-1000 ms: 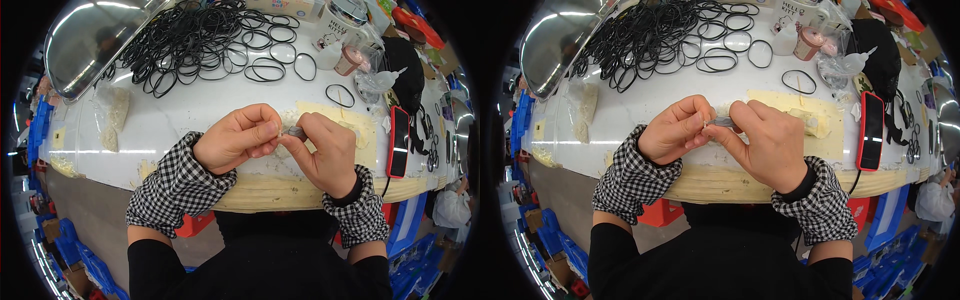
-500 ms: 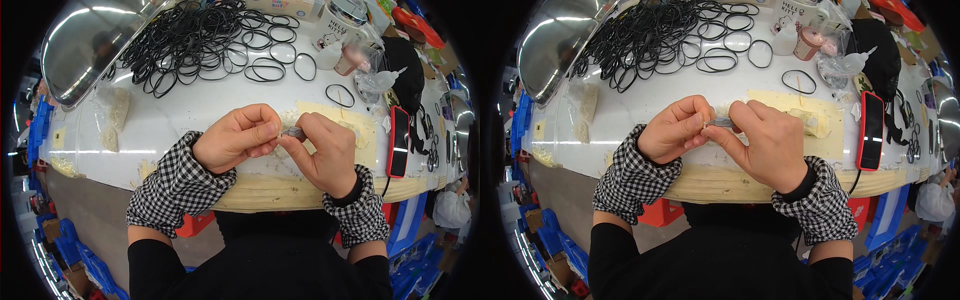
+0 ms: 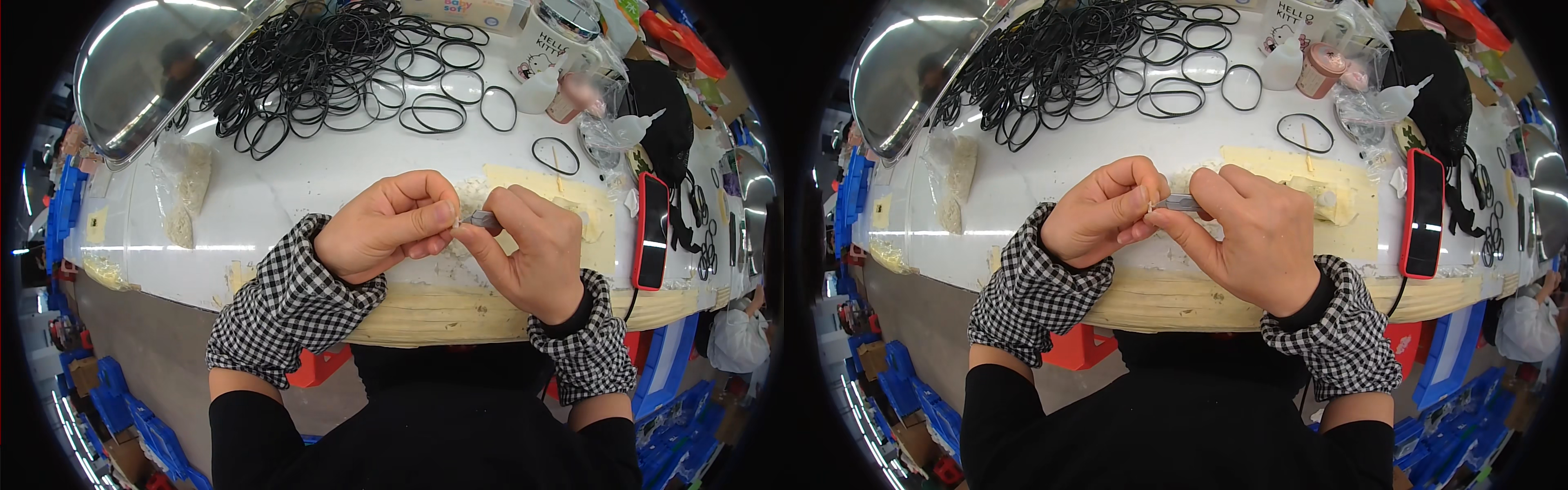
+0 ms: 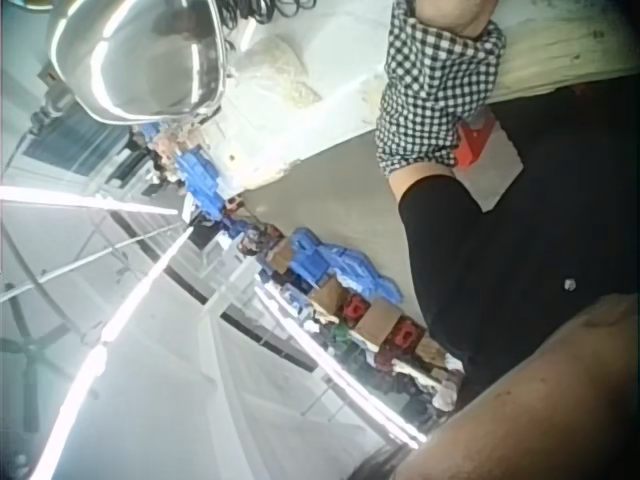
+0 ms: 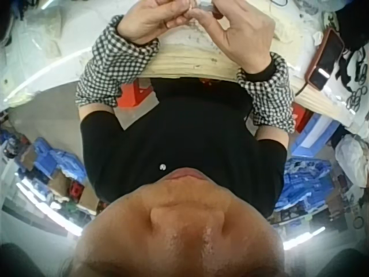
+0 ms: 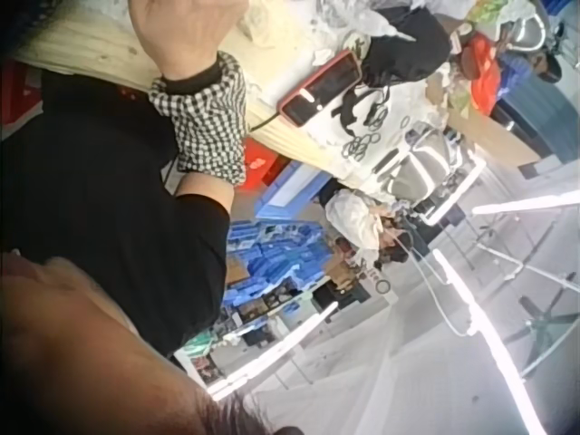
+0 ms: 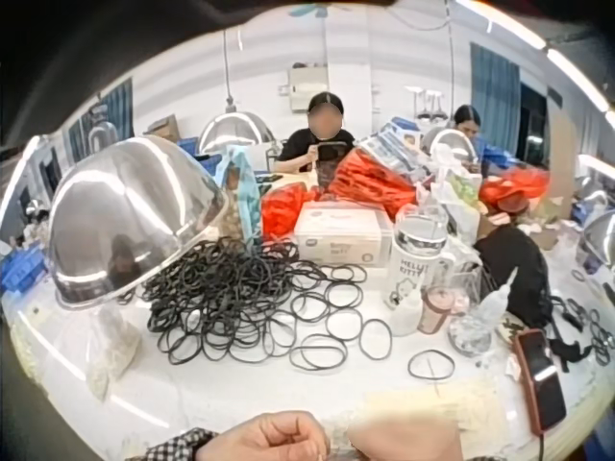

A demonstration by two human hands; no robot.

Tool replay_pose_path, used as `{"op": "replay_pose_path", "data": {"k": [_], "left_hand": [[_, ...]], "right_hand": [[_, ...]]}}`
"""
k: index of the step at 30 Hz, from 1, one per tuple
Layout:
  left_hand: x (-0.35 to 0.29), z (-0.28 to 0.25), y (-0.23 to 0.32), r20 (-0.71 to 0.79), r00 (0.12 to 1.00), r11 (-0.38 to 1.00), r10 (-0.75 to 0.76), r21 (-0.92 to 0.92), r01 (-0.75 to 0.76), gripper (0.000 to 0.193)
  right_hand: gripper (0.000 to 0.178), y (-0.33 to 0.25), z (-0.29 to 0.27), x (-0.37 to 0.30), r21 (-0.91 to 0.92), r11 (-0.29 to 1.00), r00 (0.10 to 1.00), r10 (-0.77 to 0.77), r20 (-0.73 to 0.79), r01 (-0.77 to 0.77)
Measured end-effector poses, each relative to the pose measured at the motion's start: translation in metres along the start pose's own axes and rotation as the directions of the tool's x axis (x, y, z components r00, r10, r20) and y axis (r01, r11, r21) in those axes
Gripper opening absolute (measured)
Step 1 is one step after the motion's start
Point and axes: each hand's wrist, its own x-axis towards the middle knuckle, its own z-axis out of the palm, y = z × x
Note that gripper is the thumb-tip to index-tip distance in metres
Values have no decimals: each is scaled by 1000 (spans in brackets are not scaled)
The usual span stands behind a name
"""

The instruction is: Manually trimming or cleaning small components with a utility knife and placing them into plastic bags.

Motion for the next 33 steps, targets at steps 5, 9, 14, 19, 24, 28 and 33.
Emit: {"op": "replay_pose_path", "data": {"k": [5, 9, 14, 19, 24, 28, 33], "left_hand": [[0, 0, 0, -2, 1000, 1000, -2, 8, 2, 15], [0, -2, -1, 9, 1000, 1000, 9, 15, -10, 15], [0, 0, 0, 0, 1000, 1000, 6, 16, -6, 15], [0, 1, 3, -10, 1000, 999, 14, 46, -14, 16], [-2, 6, 10, -98, 995, 984, -26, 171, 43, 18], [-1, 8, 10, -224, 975, 971, -6, 233, 59, 18], [0, 8, 11, -339, 939, 941, 59, 332, 60, 15]], "right_hand": [[34, 0, 0, 0, -6, 1000, 1000, -4, 4, 4], [34, -1, -3, -1, -41, 999, 998, 0, 55, 3], [34, 1, 0, 0, 7, 1000, 1000, -8, 1, 8], [34, 0, -1, 1, -7, 1000, 1000, 2, 14, -2], [35, 0, -4, 1, -1, 1000, 994, 20, 112, -20], [36, 3, -5, 1, 70, 997, 982, 17, 187, -31], [38, -1, -8, 2, 33, 997, 975, 59, 213, -67]]}}
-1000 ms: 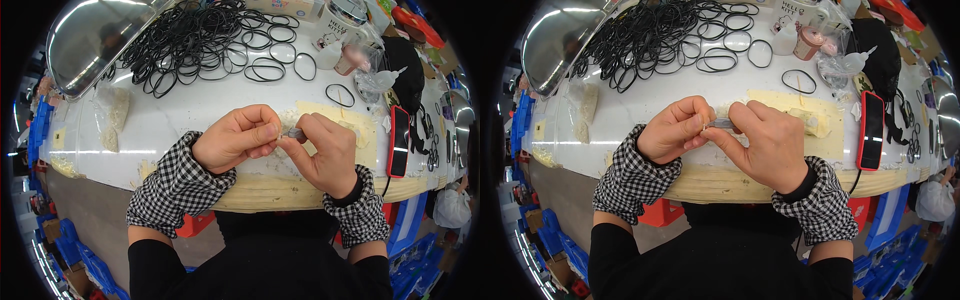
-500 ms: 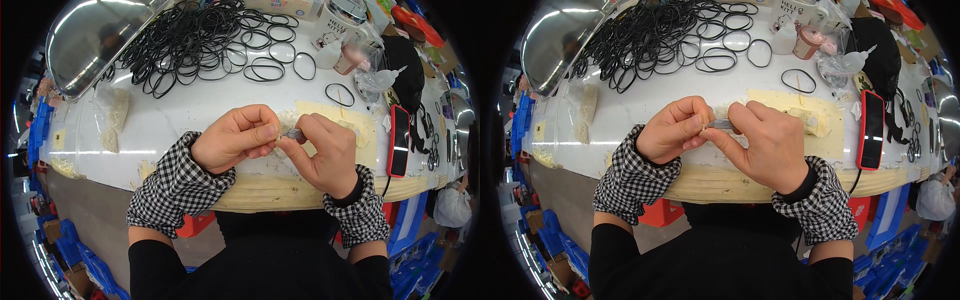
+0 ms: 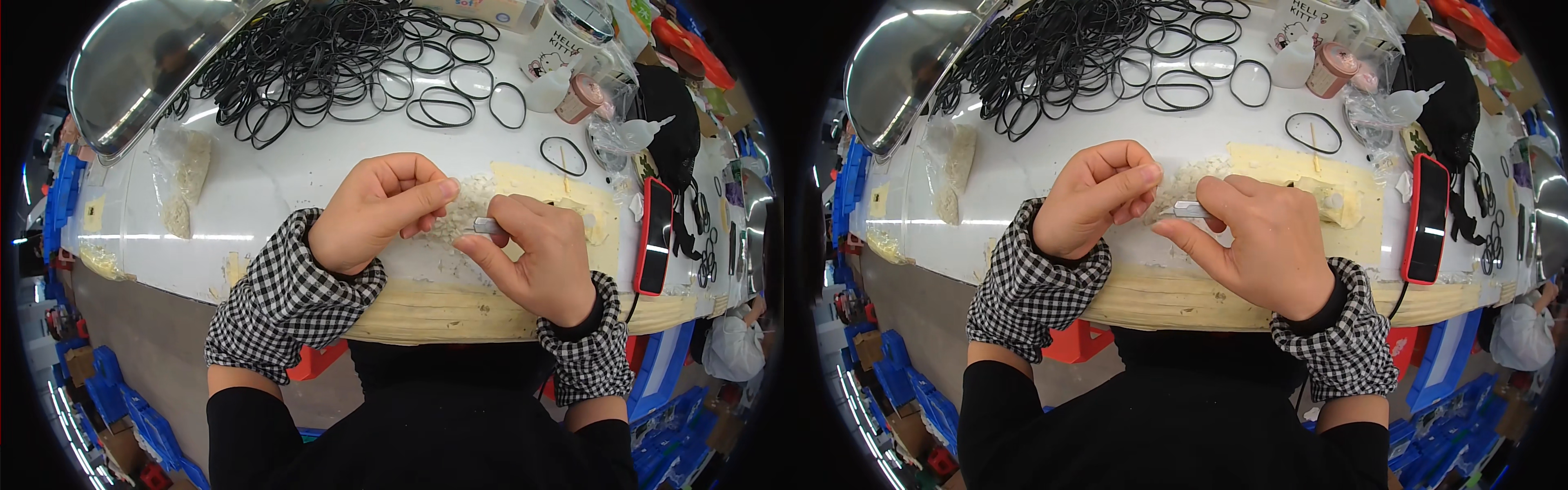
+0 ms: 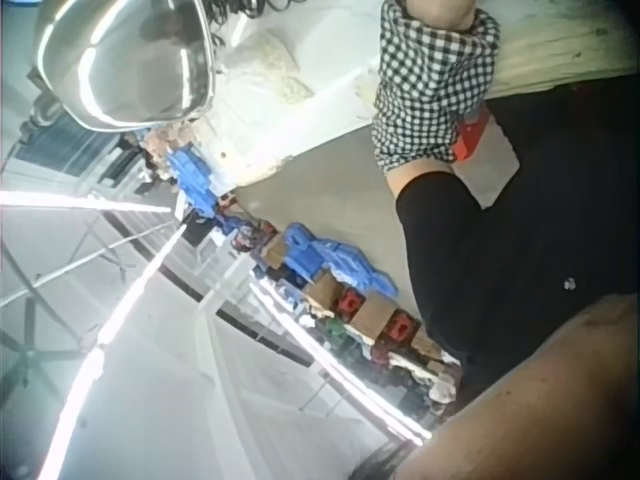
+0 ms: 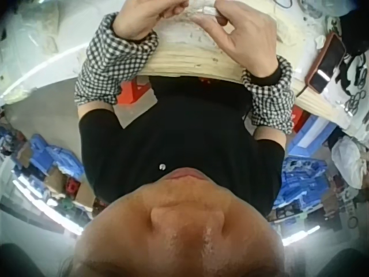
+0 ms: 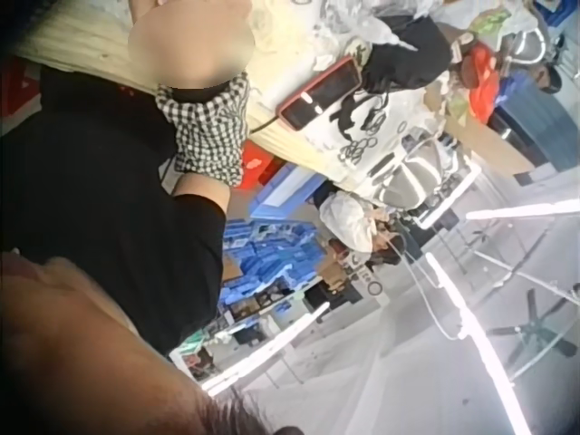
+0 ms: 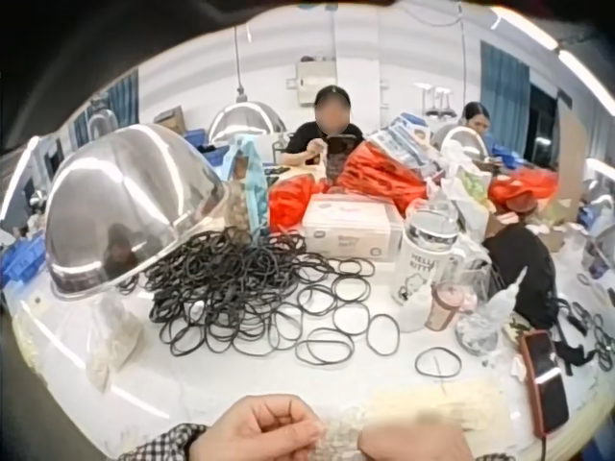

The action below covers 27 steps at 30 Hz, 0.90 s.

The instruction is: Manually trimming or cleaning small components with a utility knife and placing them into plastic bags.

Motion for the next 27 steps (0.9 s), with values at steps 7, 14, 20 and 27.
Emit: {"op": "replay_pose_path", "data": {"k": [7, 14, 20, 27], "left_hand": [[3, 0, -4, 57, 998, 990, -6, -141, 14, 16], [6, 4, -14, 307, 949, 895, 74, -440, 72, 17], [7, 2, -19, 371, 918, 870, 142, -488, 62, 16], [5, 3, -18, 349, 928, 892, 130, -449, 44, 15]], "right_hand": [[39, 4, 3, 1, -38, 999, 995, 1, -104, -5], [37, 2, 5, 2, 76, 997, 985, 16, -172, -3], [37, 0, 5, 1, 71, 997, 985, -17, -174, 29], [33, -3, 1, 0, 84, 996, 992, 19, -123, -8]]}}
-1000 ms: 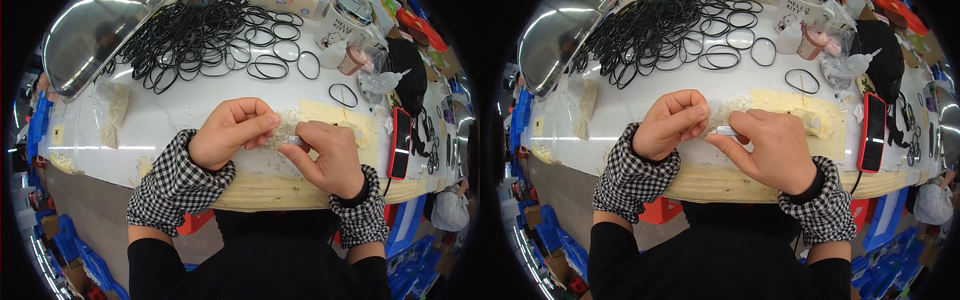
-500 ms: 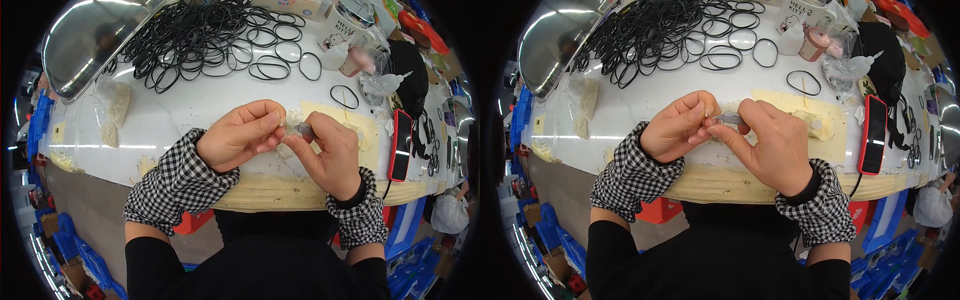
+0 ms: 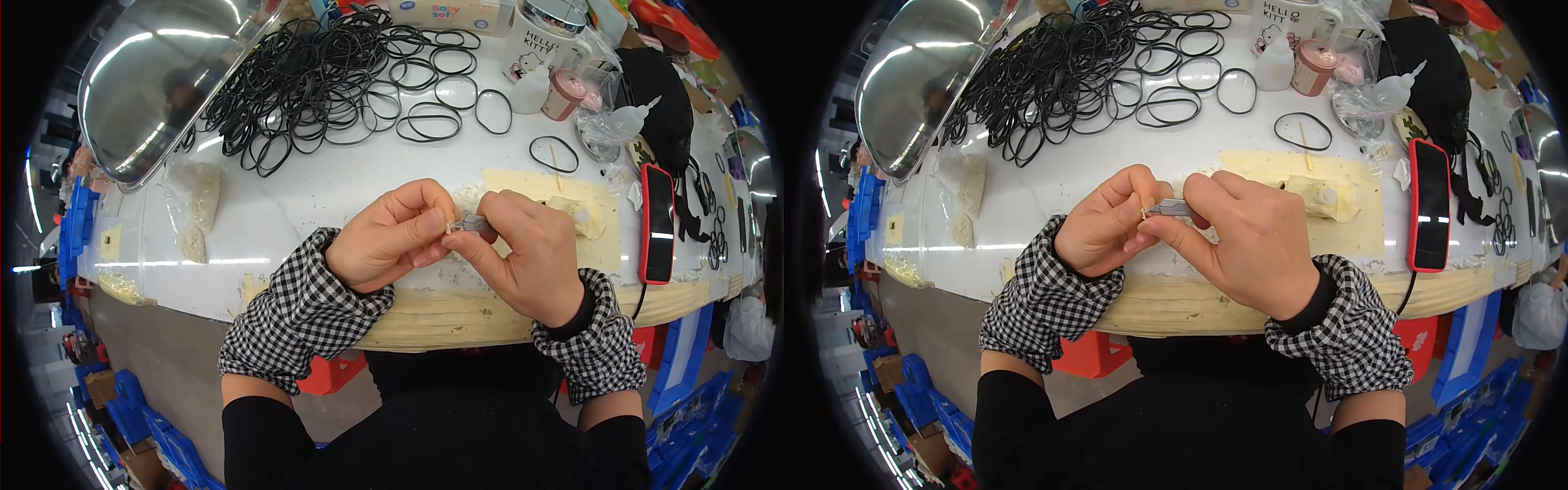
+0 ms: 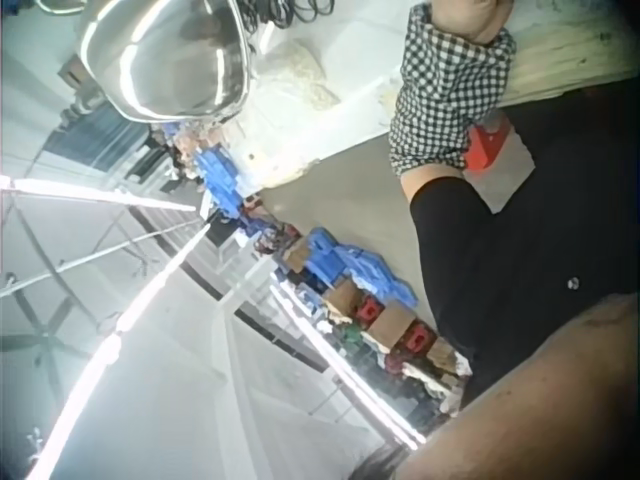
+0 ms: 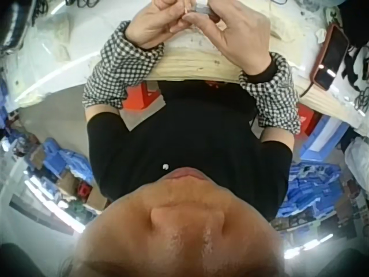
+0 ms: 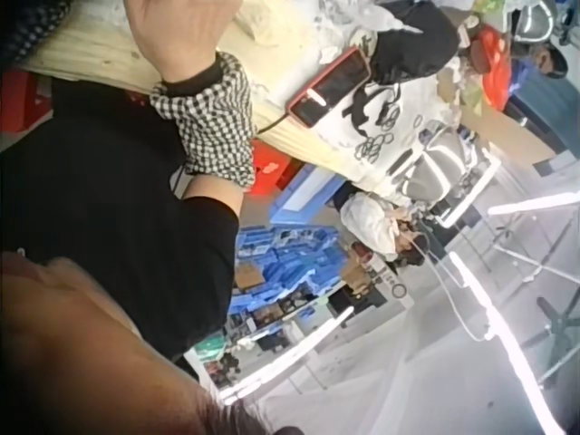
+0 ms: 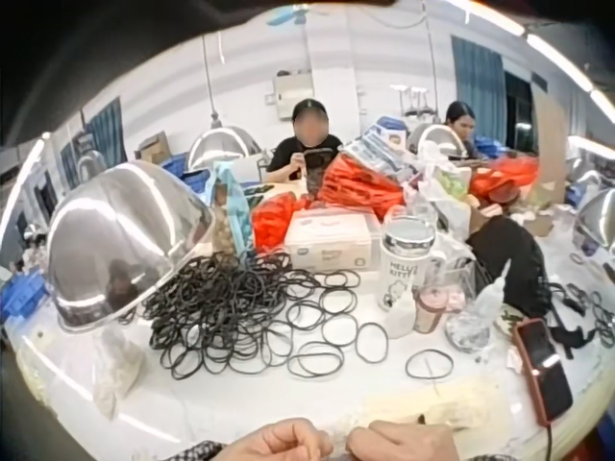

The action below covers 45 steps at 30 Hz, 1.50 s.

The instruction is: Manually trimming or cleaning small components with a utility knife and placing them into plastic bags.

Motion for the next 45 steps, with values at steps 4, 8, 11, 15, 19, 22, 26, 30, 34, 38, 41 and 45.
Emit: {"op": "replay_pose_path", "data": {"k": [4, 8, 11, 15, 19, 22, 26, 30, 34, 38, 41, 45], "left_hand": [[1, 0, 0, 11, 1000, 1000, -6, 11, 6, 14], [1, -2, -2, 10, 1000, 1000, -1, 3, 1, 15], [1, -3, -2, 27, 1000, 1000, -2, 6, 2, 15], [2, -2, -1, 20, 1000, 1000, -15, 14, 15, 16], [2, 1, 1, -5, 1000, 999, -24, 24, 24, 16], [3, 1, 1, -32, 999, 1000, 6, 9, -6, 15], [3, -5, 11, -324, 944, 996, 69, 68, -49, 13], [4, -10, 15, -524, 848, 994, 86, 101, -39, 12], [4, -19, 12, -567, 818, 995, 98, 60, -78, 16], [3, -21, 11, -540, 836, 994, 91, 6, -105, 21], [2, -19, 10, -564, 822, 995, 77, -8, -99, 22], [5, -11, 11, -576, 814, 997, 74, 57, -50, 23]], "right_hand": [[35, 3, 1, 0, -57, 997, 997, -52, -54, 49], [36, 4, 2, -1, -62, 997, 997, -56, -58, 53], [36, 4, 3, -1, -57, 997, 997, -50, -58, 47], [36, 4, 2, -1, -53, 998, 998, -39, -51, 37], [33, 2, 0, -1, -9, 1000, 1000, -17, -15, 16], [31, 1, -3, 0, 55, 998, 999, 24, 37, -26], [27, 2, -6, 3, 53, 992, 992, 116, 59, -119], [15, 9, 2, -1, 42, 988, 987, 149, 68, -152], [12, 11, 8, -6, -25, 991, 976, 134, 173, -132], [12, 12, 15, -6, -68, 991, 976, 129, 177, -119], [15, 14, 20, -4, -93, 991, 970, 118, 213, -101], [19, 15, 24, -4, -113, 990, 971, 107, 215, -84]]}}
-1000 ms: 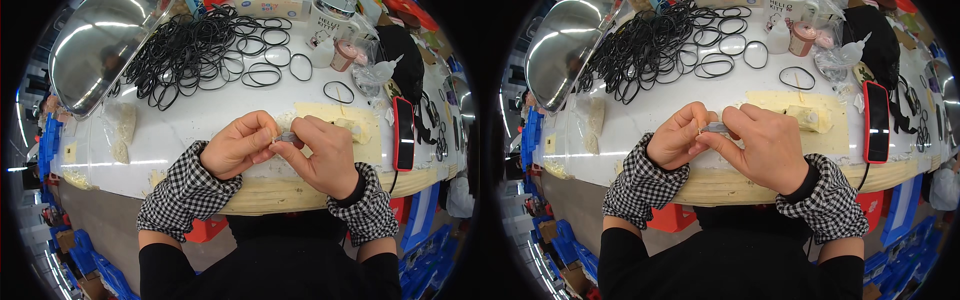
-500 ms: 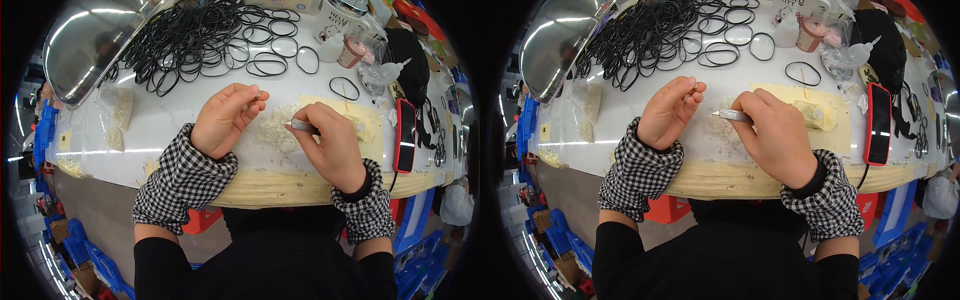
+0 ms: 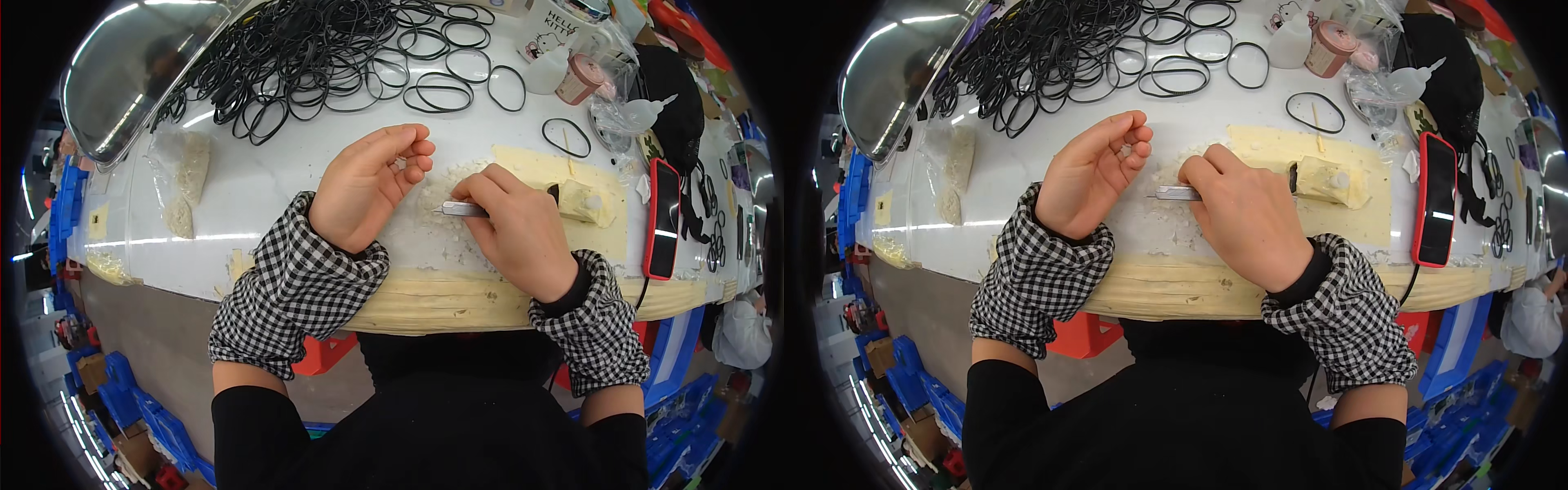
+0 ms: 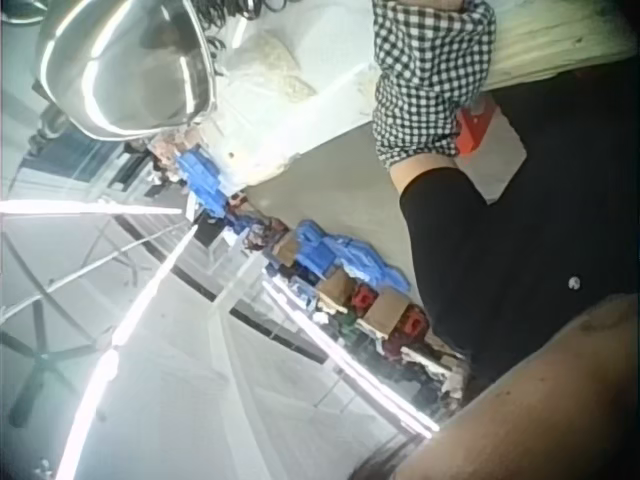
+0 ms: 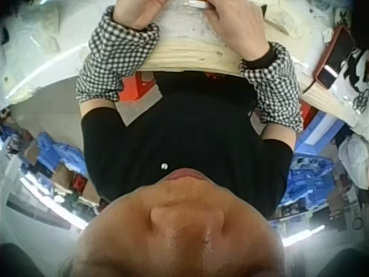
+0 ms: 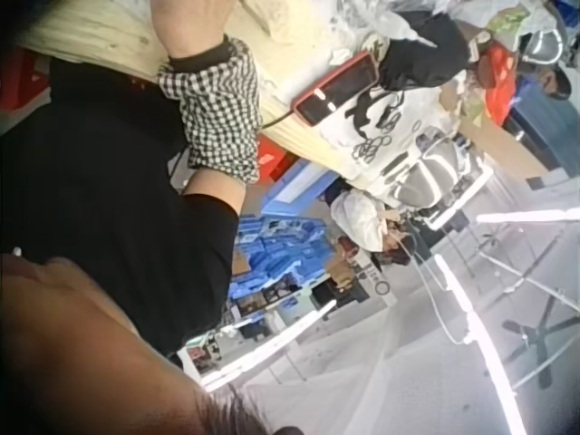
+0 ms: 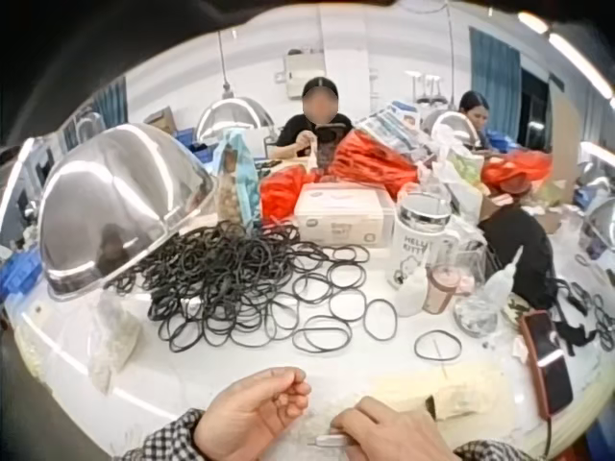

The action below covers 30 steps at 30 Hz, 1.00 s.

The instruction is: Manually trimming or cleaning small components with a utility knife and placing them into plastic bags.

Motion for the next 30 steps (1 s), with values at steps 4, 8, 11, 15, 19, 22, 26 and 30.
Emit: {"op": "replay_pose_path", "data": {"k": [4, 8, 11, 15, 19, 22, 26, 30], "left_hand": [[-2, 0, 0, 72, 997, 993, -20, 116, 11, 24], [-6, 6, -2, 224, 963, 970, -147, 222, 96, 27], [-9, 5, -5, 372, 909, 979, -191, 134, 151, 28], [-11, 7, -3, 362, 917, 983, -165, 141, 121, 25], [-14, 10, -2, 319, 938, 982, -133, 167, 83, 22], [-14, 11, -2, 295, 950, 978, -102, 203, 42, 21], [-14, 8, -1, 324, 945, 973, -46, 230, -32, 20], [-16, 13, 0, 295, 955, 962, -20, 266, -62, 19]], "right_hand": [[19, 5, 2, 2, 142, 989, 988, -24, -153, 46], [21, -3, -13, 8, 270, 956, 954, -28, -298, 112], [24, -6, -16, 6, 272, 949, 935, -54, -350, 157], [29, -6, -16, 5, 250, 945, 919, -102, -382, 209], [28, -7, -17, 4, 261, 943, 920, -97, -380, 207], [27, -9, -18, 4, 267, 942, 922, -92, -376, 203], [26, -8, -19, 4, 300, 932, 926, -82, -368, 202], [25, -9, -20, 4, 339, 923, 935, -57, -351, 184]]}}
